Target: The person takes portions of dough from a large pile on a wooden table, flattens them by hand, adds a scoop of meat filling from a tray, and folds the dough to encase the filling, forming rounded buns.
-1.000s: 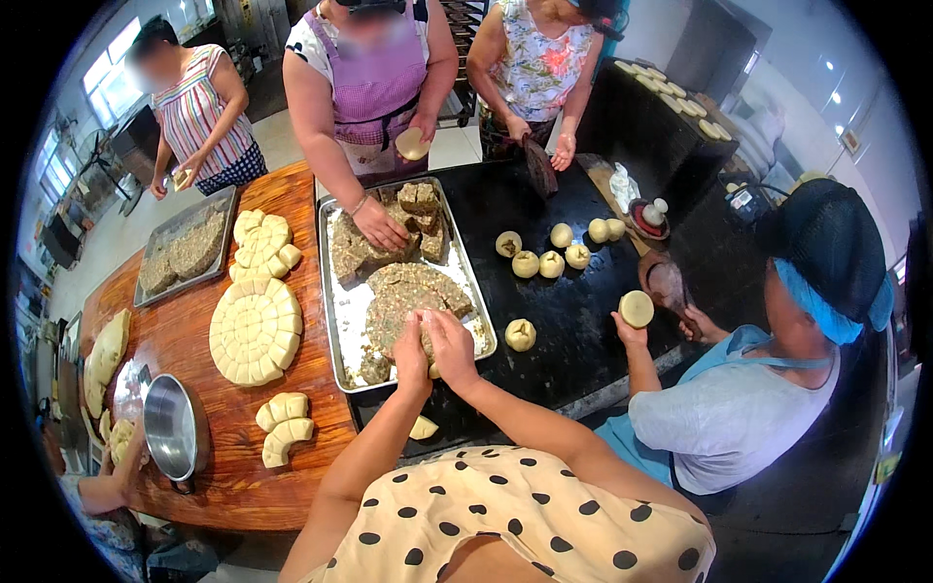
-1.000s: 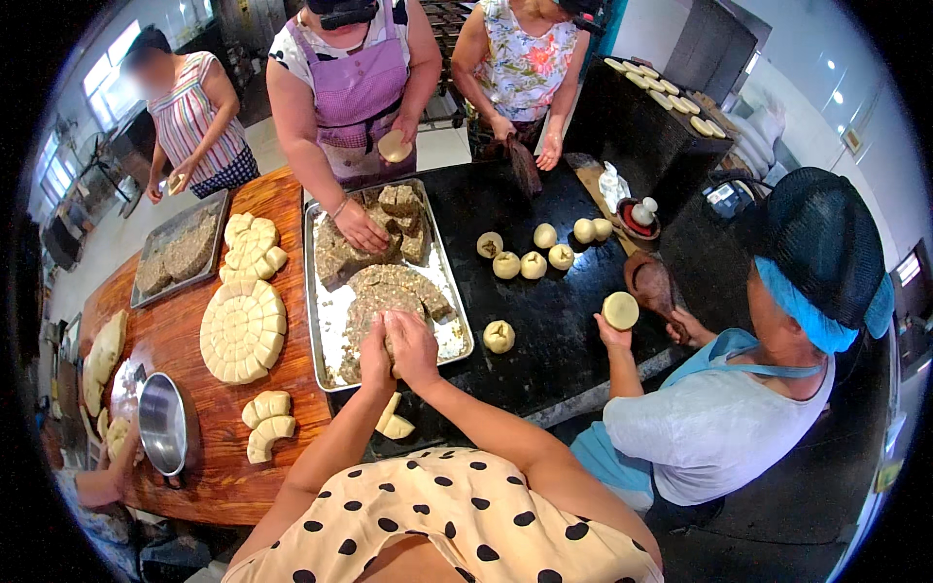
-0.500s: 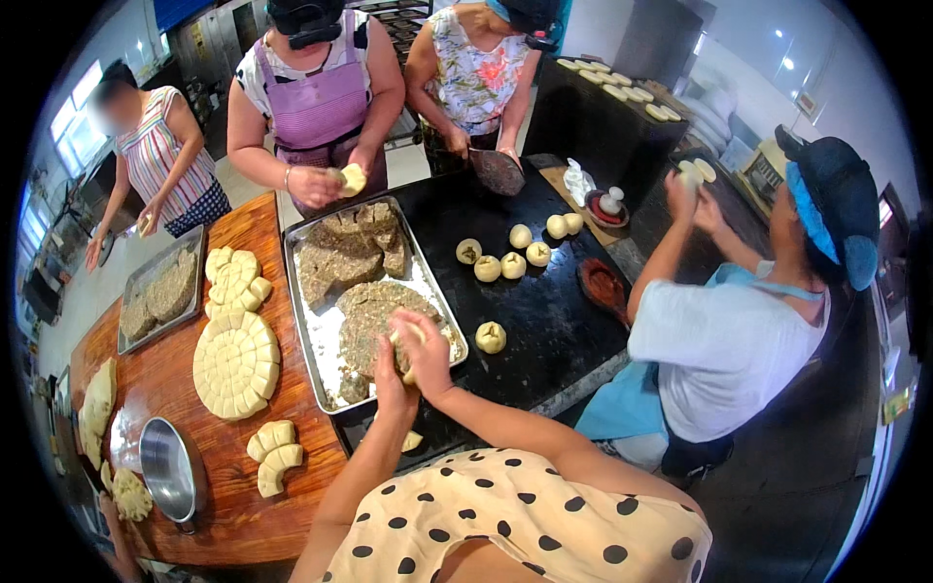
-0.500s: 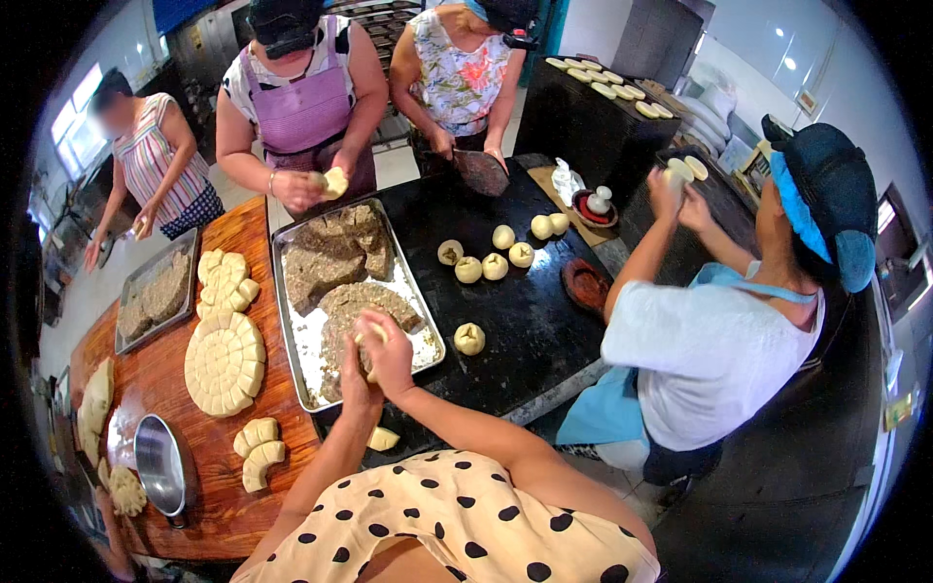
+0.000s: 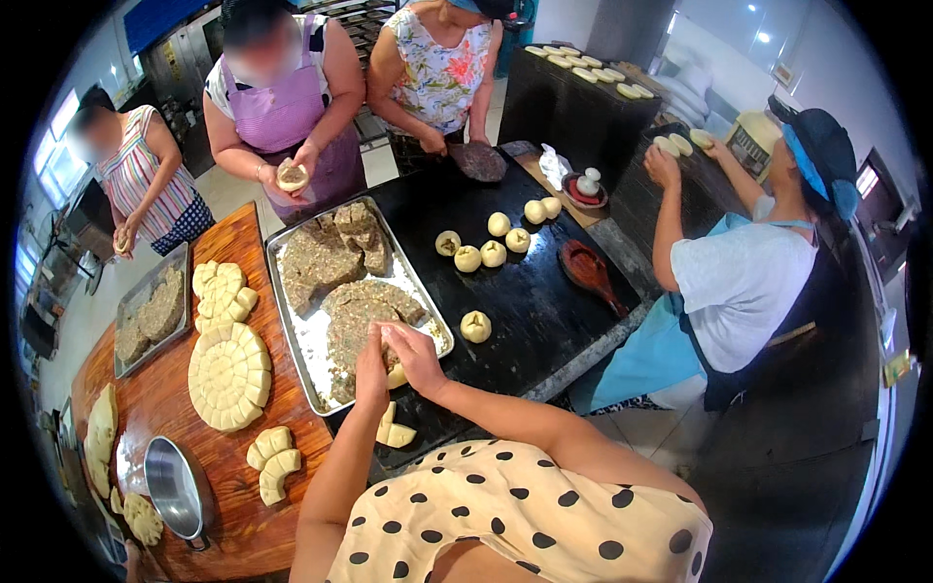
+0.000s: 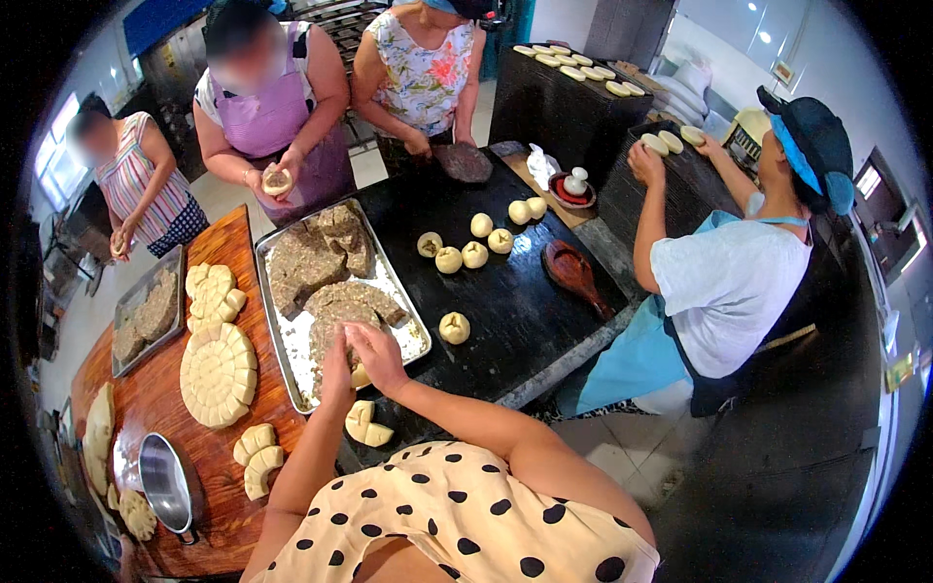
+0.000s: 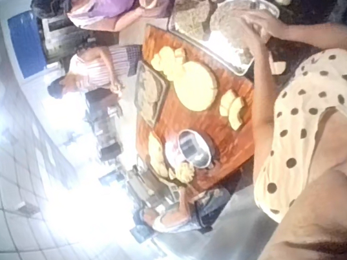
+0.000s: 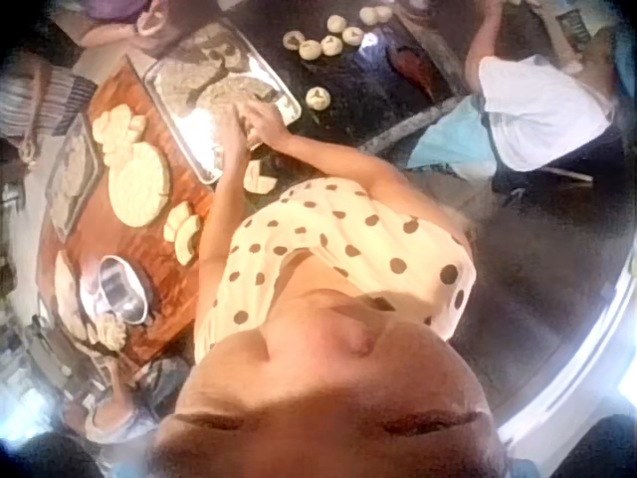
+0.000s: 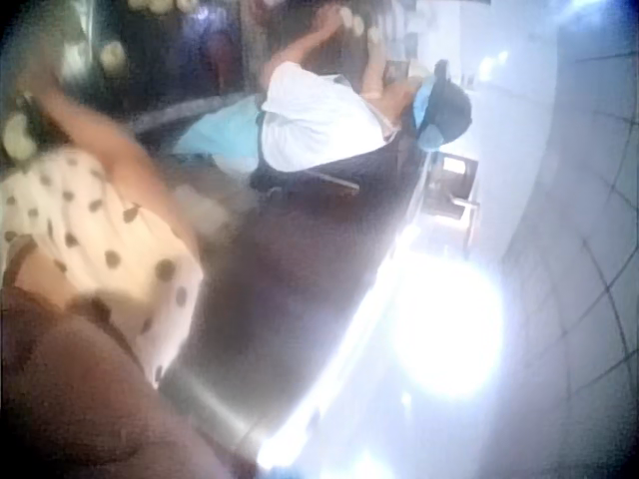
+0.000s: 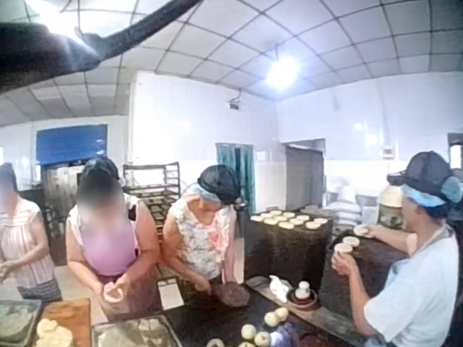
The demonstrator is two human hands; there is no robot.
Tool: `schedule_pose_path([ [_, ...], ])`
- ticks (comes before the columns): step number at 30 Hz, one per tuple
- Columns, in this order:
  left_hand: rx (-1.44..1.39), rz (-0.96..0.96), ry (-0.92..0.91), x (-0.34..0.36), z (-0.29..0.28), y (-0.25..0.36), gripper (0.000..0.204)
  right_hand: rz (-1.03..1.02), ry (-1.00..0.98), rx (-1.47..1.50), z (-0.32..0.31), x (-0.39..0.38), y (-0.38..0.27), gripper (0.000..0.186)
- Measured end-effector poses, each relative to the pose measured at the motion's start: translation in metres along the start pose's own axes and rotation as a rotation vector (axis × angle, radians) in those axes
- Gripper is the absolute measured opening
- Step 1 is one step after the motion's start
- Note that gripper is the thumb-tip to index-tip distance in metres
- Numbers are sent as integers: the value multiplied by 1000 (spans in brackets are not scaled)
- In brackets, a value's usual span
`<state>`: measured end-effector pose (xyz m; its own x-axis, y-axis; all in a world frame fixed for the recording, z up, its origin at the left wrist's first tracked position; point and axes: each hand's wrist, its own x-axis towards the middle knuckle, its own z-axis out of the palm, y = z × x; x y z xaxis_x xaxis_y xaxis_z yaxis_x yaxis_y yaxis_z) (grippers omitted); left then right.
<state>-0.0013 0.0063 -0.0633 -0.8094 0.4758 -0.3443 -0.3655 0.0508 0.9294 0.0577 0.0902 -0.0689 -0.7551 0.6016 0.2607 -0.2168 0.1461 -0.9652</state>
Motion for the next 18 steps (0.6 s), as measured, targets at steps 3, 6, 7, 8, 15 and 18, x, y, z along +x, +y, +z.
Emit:
schedule_pose_path([
  [3,188,89,-175,13,-3,-6,59,83,97,-20,-1,-6,-4,36],
  [6,-58,2,-311,3,11,8,56,112,164,0,-14,-5,-15,36],
  [7,-352,-47,-336,-9,19,13,56,55,175,42,-18,-2,-21,36],
  [8,-635,-97,-352,-17,21,15,55,-3,189,94,-19,-1,-25,36],
  [15,-554,-17,-144,-14,20,-32,42,-277,279,-303,-4,-11,-8,25],
  [18,-497,83,-123,-12,24,-23,34,-316,220,-325,-7,-8,-7,25],
])
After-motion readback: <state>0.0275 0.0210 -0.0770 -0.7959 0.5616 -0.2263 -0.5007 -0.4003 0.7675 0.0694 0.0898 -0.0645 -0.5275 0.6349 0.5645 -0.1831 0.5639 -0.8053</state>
